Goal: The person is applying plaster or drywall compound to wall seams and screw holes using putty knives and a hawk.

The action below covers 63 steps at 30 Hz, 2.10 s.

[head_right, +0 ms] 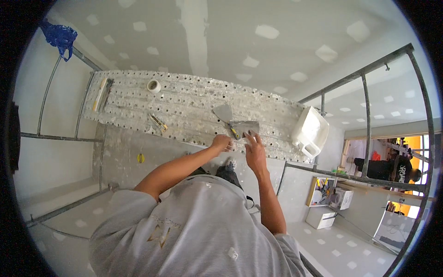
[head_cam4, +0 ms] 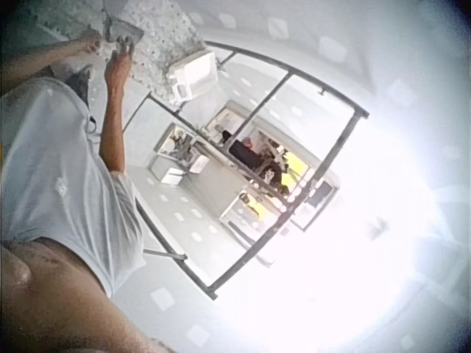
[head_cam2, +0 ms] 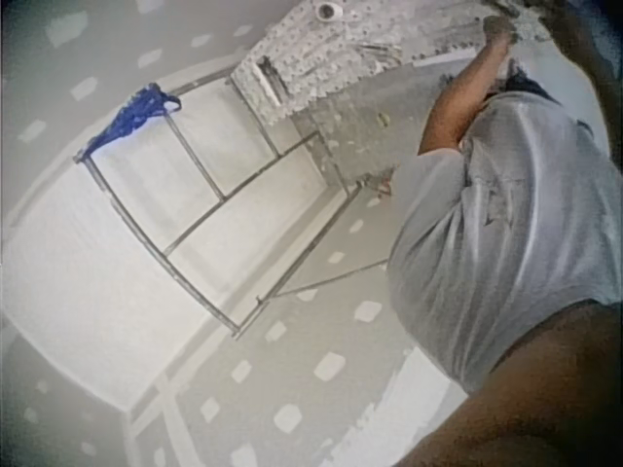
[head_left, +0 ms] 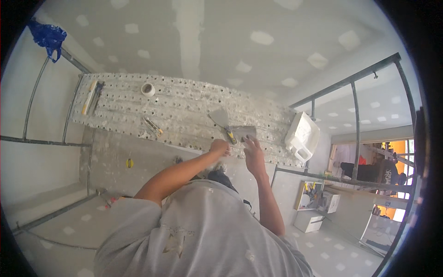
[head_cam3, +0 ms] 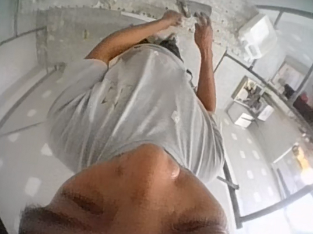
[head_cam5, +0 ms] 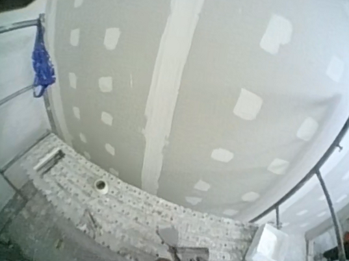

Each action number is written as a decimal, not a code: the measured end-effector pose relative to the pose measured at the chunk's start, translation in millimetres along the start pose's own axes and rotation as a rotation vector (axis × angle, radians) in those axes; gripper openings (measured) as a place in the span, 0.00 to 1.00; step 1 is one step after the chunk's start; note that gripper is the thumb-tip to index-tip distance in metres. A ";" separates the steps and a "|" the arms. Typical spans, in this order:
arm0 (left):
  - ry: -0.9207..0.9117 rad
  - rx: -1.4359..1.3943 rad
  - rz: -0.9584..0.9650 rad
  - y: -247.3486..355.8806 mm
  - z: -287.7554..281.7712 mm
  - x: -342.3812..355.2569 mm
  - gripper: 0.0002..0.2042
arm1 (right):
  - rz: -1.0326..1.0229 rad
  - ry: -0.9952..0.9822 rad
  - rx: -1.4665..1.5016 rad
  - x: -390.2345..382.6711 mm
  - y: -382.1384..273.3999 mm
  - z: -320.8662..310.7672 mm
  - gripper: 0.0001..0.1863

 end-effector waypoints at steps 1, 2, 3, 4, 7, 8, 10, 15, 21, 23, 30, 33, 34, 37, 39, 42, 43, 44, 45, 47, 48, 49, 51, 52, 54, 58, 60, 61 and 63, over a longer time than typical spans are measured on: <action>0.102 0.391 0.114 23.7 -7.5 -8.1 0.27 | 0.009 -0.006 0.004 3.8 4.3 5.0 0.24; 0.094 0.388 0.123 33.3 0.2 -3.7 0.27 | 0.019 -0.011 0.007 6.5 6.8 8.2 0.23; 0.357 0.395 0.140 45.8 -18.7 0.2 0.27 | -0.039 0.012 0.022 15.2 -9.7 7.6 0.23; 0.579 0.421 0.136 68.8 -17.3 -18.1 0.27 | -0.024 0.020 0.012 14.3 -10.5 6.6 0.23; 0.478 0.514 0.063 72.9 -28.1 -5.1 0.23 | -0.024 0.085 0.086 21.1 -35.5 -0.9 0.23; 0.516 0.660 0.094 76.5 -37.0 1.9 0.22 | -0.048 0.069 0.080 25.6 -44.4 -0.9 0.23; 0.688 0.772 0.164 92.4 -28.9 -28.6 0.23 | -0.007 0.028 0.065 22.3 -37.2 -3.0 0.23; 0.429 0.568 0.428 92.4 -15.8 -128.9 0.19 | 0.011 0.009 -0.019 3.2 10.1 -5.2 0.25; 0.236 -0.143 0.376 -63.5 -68.3 -125.3 0.20 | -0.069 -0.312 -0.030 -12.2 -9.0 59.7 0.26; 0.130 -0.344 0.371 -63.3 -43.3 -127.5 0.18 | -0.095 -0.334 -0.099 -14.5 -9.2 90.2 0.25; -0.038 -0.362 0.516 -108.8 -51.8 -76.6 0.19 | 0.035 -0.396 -0.329 -1.8 -39.9 199.0 0.24; -0.001 -0.339 0.551 -92.9 -38.9 -90.6 0.27 | 0.078 -0.341 -0.419 24.5 -43.3 212.1 0.25; 0.001 -0.359 0.553 -98.5 -45.3 -87.6 0.27 | 0.092 -0.320 -0.439 28.7 -56.6 212.2 0.26; 0.075 -0.135 0.637 -88.6 -57.6 -88.2 0.27 | 0.093 -0.351 -0.515 20.4 -69.7 217.2 0.26; 0.133 -0.096 0.523 -96.5 -55.9 -92.2 0.26 | 0.104 -0.357 -0.540 25.8 -70.5 215.9 0.25; 0.002 -0.191 0.462 -105.2 -53.2 -80.9 0.24 | 0.099 -0.378 -0.510 38.2 -79.5 218.4 0.25; 0.002 -0.195 0.470 -110.9 -52.5 -75.2 0.24 | 0.093 -0.386 -0.517 37.7 -79.4 222.5 0.24; 0.099 -0.131 0.503 -116.1 -54.1 -73.9 0.24 | 0.087 -0.393 -0.523 36.6 -79.2 227.0 0.24; 0.197 -0.065 0.542 -109.9 -59.1 -70.4 0.25 | 0.080 -0.386 -0.532 39.9 -72.6 228.7 0.24; 0.130 -0.075 0.498 -94.7 -54.5 -73.6 0.26 | 0.045 -0.352 -0.628 31.4 -51.3 229.6 0.27; 0.074 -0.083 0.435 -102.7 -47.2 -77.6 0.27 | 0.065 -0.357 -0.624 27.7 -50.4 230.0 0.27; 0.081 -0.045 0.405 -108.9 -48.2 -69.3 0.32 | 0.097 -0.345 -0.582 39.2 -60.6 226.2 0.27; 0.092 -0.010 0.403 -119.8 -42.5 -54.4 0.33 | 0.106 -0.284 -0.555 39.4 -71.3 218.8 0.26; 0.118 0.017 0.409 -124.8 -42.3 -44.6 0.34 | 0.114 -0.282 -0.554 30.9 -70.3 219.0 0.26; 0.300 0.345 0.643 -150.1 -61.6 6.9 0.35 | 0.068 -0.382 -0.585 30.4 -95.6 237.7 0.27; -0.060 0.037 0.397 -117.9 -20.9 -40.8 0.33 | 0.125 -0.231 -0.540 33.0 -51.9 214.7 0.26; -0.003 0.038 0.375 -124.9 -29.9 -45.2 0.32 | 0.050 -0.206 -0.490 31.4 -70.9 218.2 0.24; 0.059 0.039 0.366 -127.0 -42.2 -37.2 0.31 | 0.026 -0.216 -0.491 27.1 -80.5 221.3 0.24; 0.213 0.054 0.525 -143.7 -72.2 -11.7 0.33 | 0.005 -0.357 -0.571 17.6 -105.6 239.7 0.24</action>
Point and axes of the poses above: each hand's wrist, its own x-axis towards the middle knuckle, its own z-axis out of the palm, y = z × x, the point moved 8 cm from there along x, towards the middle knuckle, and after that the axes turned 11 degrees about -y, right-handed, at the moved point
